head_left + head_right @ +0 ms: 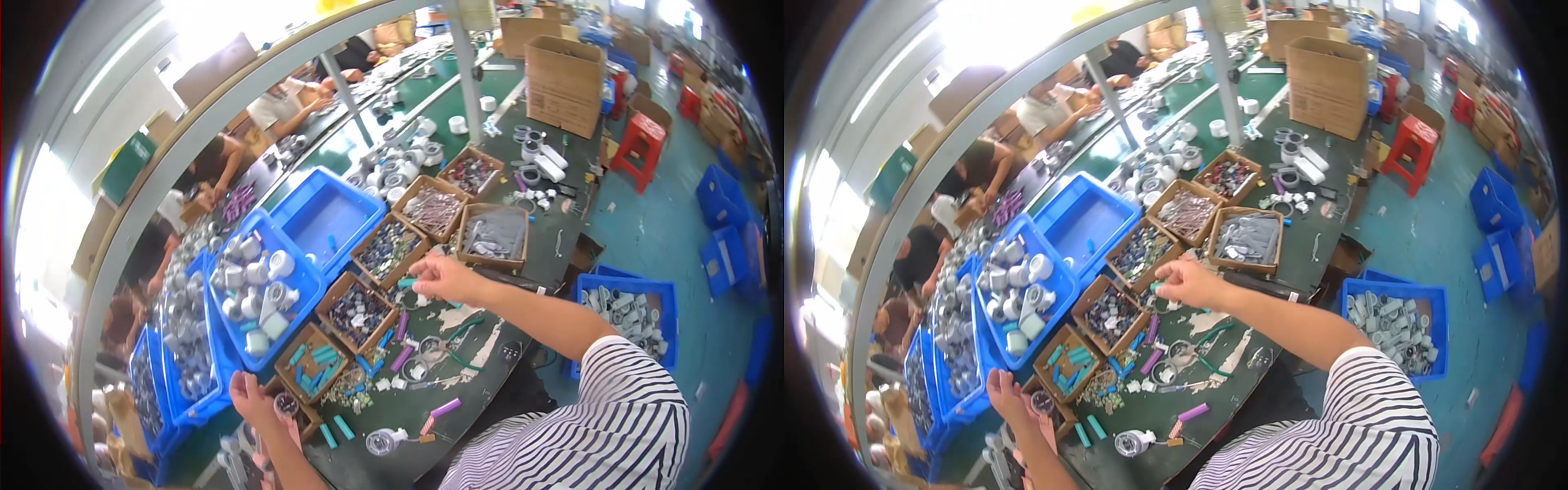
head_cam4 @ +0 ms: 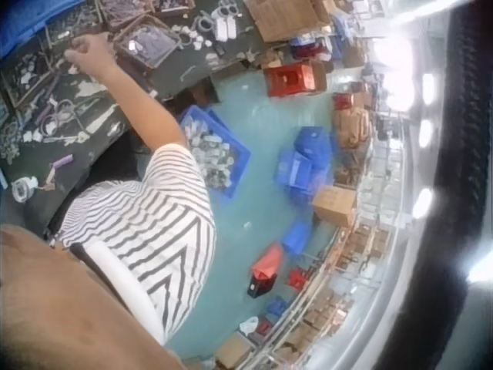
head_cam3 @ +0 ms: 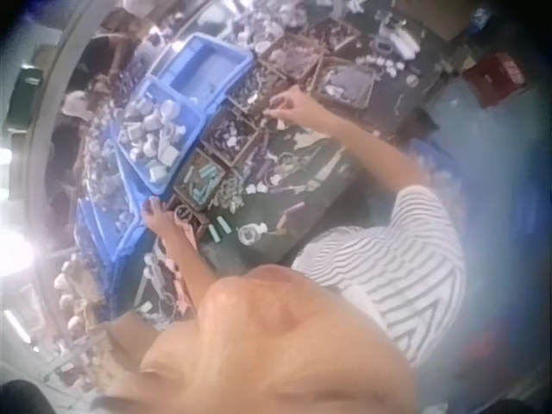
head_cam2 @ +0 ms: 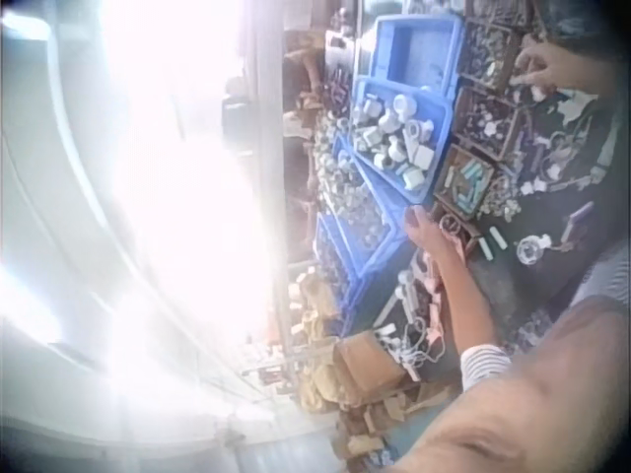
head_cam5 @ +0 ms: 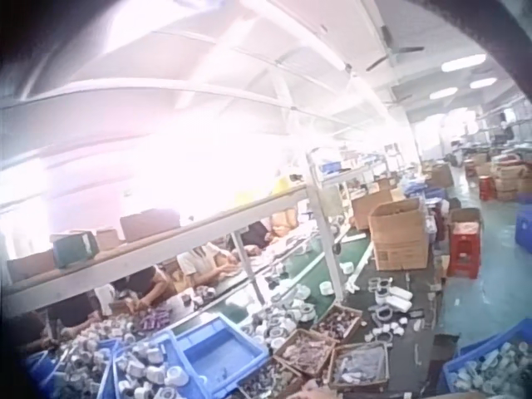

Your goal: Assembling small portable fans and electronic components at a factory workbench.

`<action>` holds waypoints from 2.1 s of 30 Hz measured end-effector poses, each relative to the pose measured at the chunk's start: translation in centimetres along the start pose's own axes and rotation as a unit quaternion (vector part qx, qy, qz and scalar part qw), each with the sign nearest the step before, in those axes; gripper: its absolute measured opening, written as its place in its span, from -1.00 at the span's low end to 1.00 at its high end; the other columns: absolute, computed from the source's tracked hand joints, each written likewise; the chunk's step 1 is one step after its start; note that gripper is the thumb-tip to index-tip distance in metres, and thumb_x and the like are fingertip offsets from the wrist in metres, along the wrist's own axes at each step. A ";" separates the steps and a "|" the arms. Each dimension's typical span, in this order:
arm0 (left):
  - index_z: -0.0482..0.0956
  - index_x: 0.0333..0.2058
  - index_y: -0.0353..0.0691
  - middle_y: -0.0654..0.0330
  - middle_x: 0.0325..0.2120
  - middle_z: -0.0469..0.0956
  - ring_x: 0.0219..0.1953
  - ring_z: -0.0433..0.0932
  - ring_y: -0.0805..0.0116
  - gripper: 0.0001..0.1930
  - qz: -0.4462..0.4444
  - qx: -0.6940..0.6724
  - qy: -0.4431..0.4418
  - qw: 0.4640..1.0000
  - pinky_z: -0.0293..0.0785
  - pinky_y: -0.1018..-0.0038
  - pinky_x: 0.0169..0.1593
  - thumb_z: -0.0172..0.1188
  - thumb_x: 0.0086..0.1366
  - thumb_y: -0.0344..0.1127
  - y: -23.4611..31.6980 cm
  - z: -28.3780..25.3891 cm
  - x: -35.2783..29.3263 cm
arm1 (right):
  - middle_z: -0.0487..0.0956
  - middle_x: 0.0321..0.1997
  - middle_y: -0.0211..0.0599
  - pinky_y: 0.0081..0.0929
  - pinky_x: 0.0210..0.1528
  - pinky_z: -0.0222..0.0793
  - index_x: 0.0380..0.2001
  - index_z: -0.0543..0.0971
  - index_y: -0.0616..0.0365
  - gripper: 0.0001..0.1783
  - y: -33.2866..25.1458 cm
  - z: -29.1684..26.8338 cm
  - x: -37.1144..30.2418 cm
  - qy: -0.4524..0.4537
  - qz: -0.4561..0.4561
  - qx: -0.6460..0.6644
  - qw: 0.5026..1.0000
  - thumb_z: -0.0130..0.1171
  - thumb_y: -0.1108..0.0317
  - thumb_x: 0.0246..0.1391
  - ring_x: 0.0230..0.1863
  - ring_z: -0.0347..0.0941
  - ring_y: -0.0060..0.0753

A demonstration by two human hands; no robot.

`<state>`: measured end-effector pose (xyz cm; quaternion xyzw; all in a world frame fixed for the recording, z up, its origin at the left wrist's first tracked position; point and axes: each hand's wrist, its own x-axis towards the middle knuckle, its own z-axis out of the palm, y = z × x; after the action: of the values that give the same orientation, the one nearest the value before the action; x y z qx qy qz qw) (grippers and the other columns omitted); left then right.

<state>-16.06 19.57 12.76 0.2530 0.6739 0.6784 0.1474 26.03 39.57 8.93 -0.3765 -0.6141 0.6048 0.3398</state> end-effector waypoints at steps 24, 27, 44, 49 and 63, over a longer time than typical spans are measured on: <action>0.51 -0.01 -0.33 0.21 -0.18 0.55 -0.13 0.54 0.43 -0.72 0.152 0.089 -0.087 0.981 0.49 0.49 0.01 0.26 0.32 -0.50 -1.2 -2.7 -18.0 | 0.66 -0.15 -0.34 -0.56 -0.04 0.51 0.04 0.58 0.31 -0.63 3.1 -2.7 -13.7 0.089 0.034 0.063 0.993 0.34 0.36 0.23 -0.17 0.55 -0.60; 0.50 0.01 -0.31 0.19 -0.15 0.54 -0.10 0.53 0.42 -0.72 0.105 0.125 -0.069 0.984 0.48 0.48 0.04 0.24 0.36 -0.46 -0.7 -4.6 -18.6 | 0.66 -0.15 -0.34 -0.56 -0.04 0.51 0.04 0.59 0.30 -0.64 2.7 -2.9 -14.1 0.084 0.050 0.040 0.994 0.34 0.37 0.23 -0.17 0.56 -0.59; 0.46 0.11 -0.29 0.20 -0.08 0.52 -0.09 0.52 0.43 -0.58 0.212 0.047 -0.158 0.963 0.49 0.50 0.04 0.33 0.35 -0.30 0.9 -3.6 -15.7 | 0.66 -0.10 -0.29 -0.32 -0.09 0.51 0.12 0.50 0.03 -0.53 -4.3 -21.7 -6.1 0.282 -0.055 0.372 0.883 0.25 0.02 0.28 -0.16 0.59 -0.36; 0.46 0.09 -0.30 0.18 -0.08 0.53 -0.07 0.53 0.42 -0.57 0.191 0.024 -0.141 0.971 0.48 0.48 0.05 0.36 0.33 -0.29 0.9 -2.7 -17.9 | 0.67 -0.27 -0.38 -0.42 -0.20 0.53 -0.03 0.58 0.09 -0.69 -2.6 -15.9 -6.2 0.164 -0.030 0.353 0.921 0.25 0.16 0.27 -0.33 0.58 -0.45; 0.43 0.16 -0.32 0.06 0.10 0.43 0.11 0.41 0.21 -0.40 0.239 0.250 -0.068 0.936 0.31 0.30 0.22 0.40 0.29 -0.08 -3.9 -4.8 -22.7 | 0.65 -0.33 -0.44 -0.60 -0.23 0.45 -0.19 0.64 0.24 -0.85 5.6 4.9 -16.4 0.140 0.011 0.017 0.990 0.35 0.46 0.18 -0.33 0.55 -0.60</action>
<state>-0.43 3.43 5.78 0.4813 0.7296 0.4840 -0.0417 30.04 22.81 3.80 -0.4582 -0.5460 0.5600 0.4224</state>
